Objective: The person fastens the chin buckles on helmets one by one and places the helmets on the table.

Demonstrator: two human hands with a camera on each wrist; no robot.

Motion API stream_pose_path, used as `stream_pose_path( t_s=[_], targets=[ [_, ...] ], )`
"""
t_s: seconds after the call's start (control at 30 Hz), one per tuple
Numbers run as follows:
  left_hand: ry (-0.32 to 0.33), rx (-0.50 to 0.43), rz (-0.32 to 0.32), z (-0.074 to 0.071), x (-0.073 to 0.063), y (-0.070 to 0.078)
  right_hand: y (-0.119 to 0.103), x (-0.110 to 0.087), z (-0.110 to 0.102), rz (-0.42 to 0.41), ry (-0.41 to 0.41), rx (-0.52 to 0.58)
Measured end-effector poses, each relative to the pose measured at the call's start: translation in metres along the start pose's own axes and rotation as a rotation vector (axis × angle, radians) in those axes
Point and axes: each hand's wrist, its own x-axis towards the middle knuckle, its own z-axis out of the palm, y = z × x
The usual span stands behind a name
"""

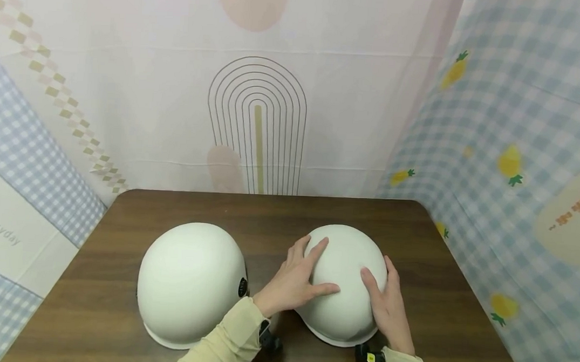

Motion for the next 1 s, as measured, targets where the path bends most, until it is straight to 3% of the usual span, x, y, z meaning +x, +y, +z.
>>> stream_pose_path(
  t_s=[0.3,0.47,0.57,0.77,1.0],
  targets=[
    [-0.013,-0.114,-0.111,0.009,0.005,-0.001,0.005,0.000,0.002,-0.036,-0.013,0.061],
    [-0.059,-0.264,-0.098,0.012,0.010,-0.004,0.005,0.002,-0.002,0.036,-0.021,0.027],
    [-0.070,-0.309,-0.095,0.014,0.012,-0.004,0.008,0.001,-0.004,0.029,-0.013,0.048],
    [-0.071,-0.337,-0.109,0.019,0.012,-0.002,0.014,-0.005,-0.005,0.033,0.007,0.108],
    [-0.034,-0.315,-0.130,0.016,0.012,-0.004,0.007,-0.004,0.002,0.052,0.047,0.160]
  ],
)
